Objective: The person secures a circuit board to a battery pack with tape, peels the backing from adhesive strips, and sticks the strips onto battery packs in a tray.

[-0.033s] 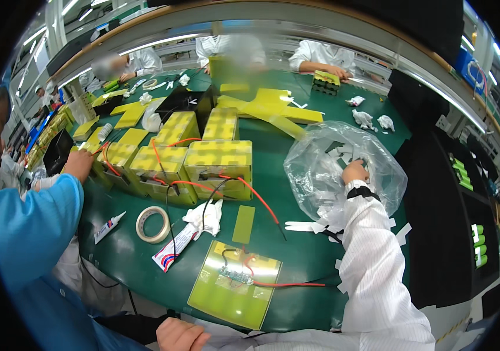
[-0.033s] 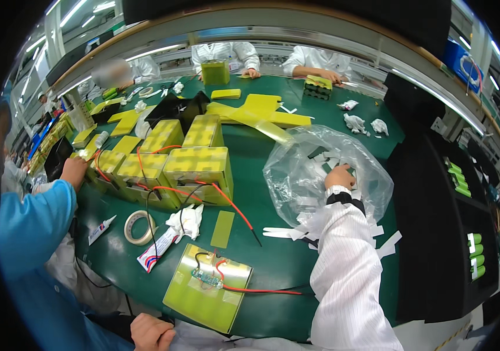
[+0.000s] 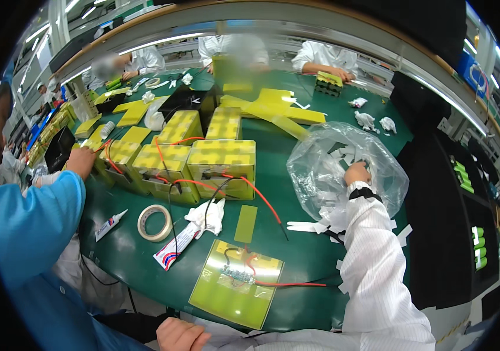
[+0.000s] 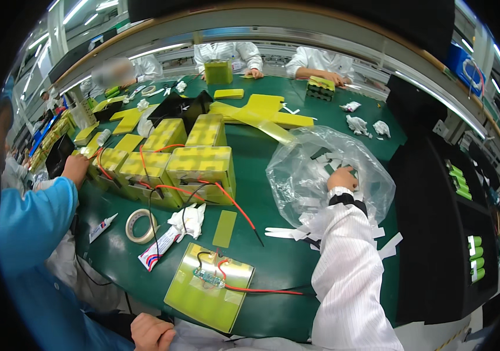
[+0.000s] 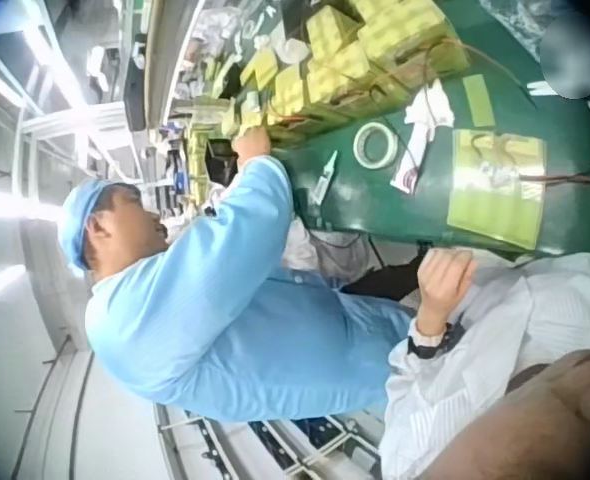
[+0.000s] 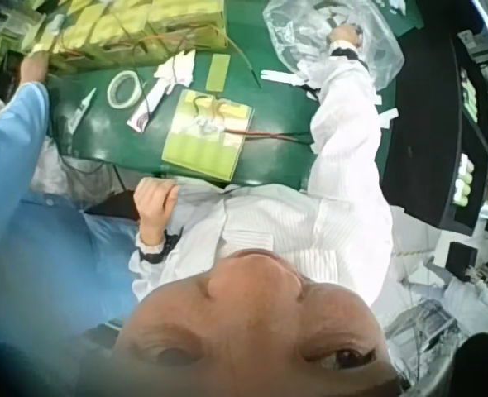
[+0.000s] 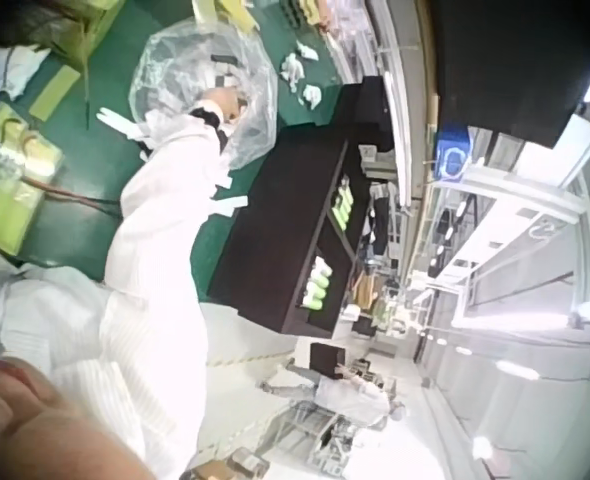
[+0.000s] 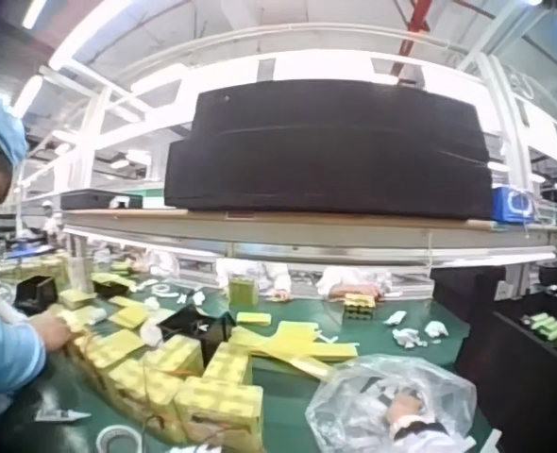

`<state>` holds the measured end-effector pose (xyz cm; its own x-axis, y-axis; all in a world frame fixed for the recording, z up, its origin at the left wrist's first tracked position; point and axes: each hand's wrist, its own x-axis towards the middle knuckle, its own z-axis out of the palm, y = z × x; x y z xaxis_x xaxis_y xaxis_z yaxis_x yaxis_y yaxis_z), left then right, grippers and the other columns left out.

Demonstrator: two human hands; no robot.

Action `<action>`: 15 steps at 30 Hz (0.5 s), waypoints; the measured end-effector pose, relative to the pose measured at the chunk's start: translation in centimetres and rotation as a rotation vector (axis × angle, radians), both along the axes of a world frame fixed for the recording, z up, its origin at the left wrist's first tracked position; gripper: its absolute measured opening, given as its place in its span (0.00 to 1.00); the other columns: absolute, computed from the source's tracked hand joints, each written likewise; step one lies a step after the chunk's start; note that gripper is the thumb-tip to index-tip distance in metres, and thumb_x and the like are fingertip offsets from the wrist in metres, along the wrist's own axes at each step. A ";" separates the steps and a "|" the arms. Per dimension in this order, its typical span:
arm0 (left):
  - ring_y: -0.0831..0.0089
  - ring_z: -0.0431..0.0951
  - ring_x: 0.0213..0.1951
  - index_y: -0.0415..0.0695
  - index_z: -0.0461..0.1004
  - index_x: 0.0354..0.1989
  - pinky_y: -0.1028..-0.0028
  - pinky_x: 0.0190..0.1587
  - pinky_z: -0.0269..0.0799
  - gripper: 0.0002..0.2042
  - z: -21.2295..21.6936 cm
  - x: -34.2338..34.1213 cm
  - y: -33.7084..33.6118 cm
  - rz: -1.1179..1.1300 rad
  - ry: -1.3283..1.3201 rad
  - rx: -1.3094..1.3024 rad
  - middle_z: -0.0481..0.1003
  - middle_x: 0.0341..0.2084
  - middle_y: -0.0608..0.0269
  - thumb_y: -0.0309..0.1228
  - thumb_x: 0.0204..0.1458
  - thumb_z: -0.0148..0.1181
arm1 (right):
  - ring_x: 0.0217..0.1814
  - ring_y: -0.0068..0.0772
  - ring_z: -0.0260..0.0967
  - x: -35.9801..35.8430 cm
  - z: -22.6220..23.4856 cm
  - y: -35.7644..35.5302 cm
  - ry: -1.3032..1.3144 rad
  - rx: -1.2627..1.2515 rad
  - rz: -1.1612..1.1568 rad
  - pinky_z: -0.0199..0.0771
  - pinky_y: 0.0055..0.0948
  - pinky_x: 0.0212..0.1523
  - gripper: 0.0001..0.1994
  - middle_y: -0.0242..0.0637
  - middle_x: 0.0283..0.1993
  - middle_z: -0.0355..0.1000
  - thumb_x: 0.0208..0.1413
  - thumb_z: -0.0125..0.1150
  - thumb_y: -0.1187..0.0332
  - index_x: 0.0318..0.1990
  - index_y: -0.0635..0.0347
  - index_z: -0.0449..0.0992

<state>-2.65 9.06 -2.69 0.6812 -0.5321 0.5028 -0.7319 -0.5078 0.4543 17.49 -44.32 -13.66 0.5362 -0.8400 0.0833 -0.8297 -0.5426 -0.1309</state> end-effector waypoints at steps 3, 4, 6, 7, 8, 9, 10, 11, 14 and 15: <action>0.60 0.69 0.22 0.38 0.70 0.23 0.68 0.26 0.63 0.05 0.0 -0.1 0.3 0.035 -0.016 -0.012 0.69 0.19 0.56 0.26 0.40 0.58 | 0.40 0.49 0.69 -0.5 -0.2 -0.7 0.023 -0.038 0.057 0.67 0.45 0.40 0.25 0.54 0.42 0.68 0.46 0.46 0.70 0.52 0.77 0.55; 0.60 0.69 0.22 0.38 0.69 0.22 0.68 0.26 0.63 0.05 0.0 -0.2 0.6 0.051 -0.021 -0.007 0.69 0.19 0.56 0.26 0.40 0.58 | 0.40 0.49 0.69 -0.6 -0.3 -0.6 -0.020 -0.068 0.113 0.68 0.43 0.39 0.22 0.54 0.42 0.68 0.46 0.46 0.70 0.49 0.76 0.61; 0.60 0.69 0.22 0.37 0.69 0.22 0.68 0.26 0.63 0.05 -0.1 0.1 1.0 0.061 -0.029 -0.010 0.69 0.19 0.56 0.25 0.40 0.58 | 0.40 0.52 0.68 -0.7 0.9 -0.2 -0.035 -0.026 0.250 0.69 0.39 0.40 0.14 0.53 0.44 0.66 0.45 0.45 0.71 0.37 0.70 0.71; 0.60 0.68 0.22 0.37 0.69 0.22 0.68 0.25 0.63 0.05 -0.1 0.2 0.9 0.039 -0.039 -0.027 0.69 0.19 0.56 0.25 0.40 0.58 | 0.39 0.52 0.68 -0.7 0.1 -2.8 -0.091 -0.137 0.237 0.68 0.40 0.40 0.10 0.54 0.41 0.68 0.44 0.45 0.72 0.29 0.65 0.74; 0.60 0.68 0.22 0.37 0.69 0.22 0.68 0.25 0.63 0.05 0.0 0.2 1.5 0.063 -0.034 -0.051 0.69 0.19 0.56 0.25 0.40 0.58 | 0.37 0.51 0.69 -0.6 0.2 -4.7 -0.197 -0.297 0.250 0.68 0.41 0.39 0.10 0.54 0.35 0.70 0.44 0.46 0.71 0.27 0.64 0.75; 0.60 0.68 0.21 0.37 0.69 0.22 0.68 0.25 0.63 0.06 -0.2 0.7 1.1 0.002 -0.055 -0.090 0.68 0.18 0.56 0.25 0.39 0.59 | 0.40 0.50 0.68 -1.2 0.9 -10.1 0.150 -0.402 0.371 0.69 0.38 0.38 0.09 0.50 0.36 0.71 0.39 0.53 0.69 0.28 0.61 0.76; 0.61 0.68 0.21 0.37 0.69 0.22 0.69 0.24 0.63 0.06 -0.6 1.7 0.5 -0.096 -0.082 -0.167 0.68 0.18 0.56 0.25 0.39 0.59 | 0.34 0.47 0.70 -4.4 1.9 -19.1 -0.046 -0.341 0.319 0.69 0.38 0.35 0.09 0.46 0.30 0.72 0.34 0.59 0.66 0.24 0.60 0.77; 0.62 0.68 0.20 0.37 0.69 0.22 0.70 0.23 0.63 0.06 0.0 1.1 0.6 -0.020 -0.098 -0.115 0.68 0.17 0.57 0.25 0.39 0.59 | 0.26 0.42 0.71 -1.9 3.5 -10.3 0.293 -0.479 0.777 0.69 0.35 0.29 0.08 0.44 0.24 0.72 0.30 0.61 0.68 0.22 0.59 0.77; 0.62 0.67 0.19 0.38 0.70 0.22 0.69 0.22 0.63 0.06 0.3 0.4 0.2 -0.062 -0.131 -0.166 0.67 0.17 0.58 0.25 0.38 0.60 | 0.24 0.38 0.71 -4.6 7.6 -4.9 -0.218 0.259 0.836 0.70 0.29 0.25 0.08 0.45 0.25 0.72 0.38 0.52 0.79 0.29 0.64 0.76; 0.64 0.69 0.21 0.39 0.70 0.25 0.70 0.23 0.63 0.04 0.3 0.4 0.0 -0.109 -0.093 -0.140 0.68 0.18 0.59 0.26 0.43 0.57 | 0.27 0.39 0.71 -4.0 7.6 -3.2 -0.635 0.952 0.287 0.71 0.31 0.28 0.11 0.46 0.31 0.71 0.44 0.46 0.81 0.38 0.72 0.69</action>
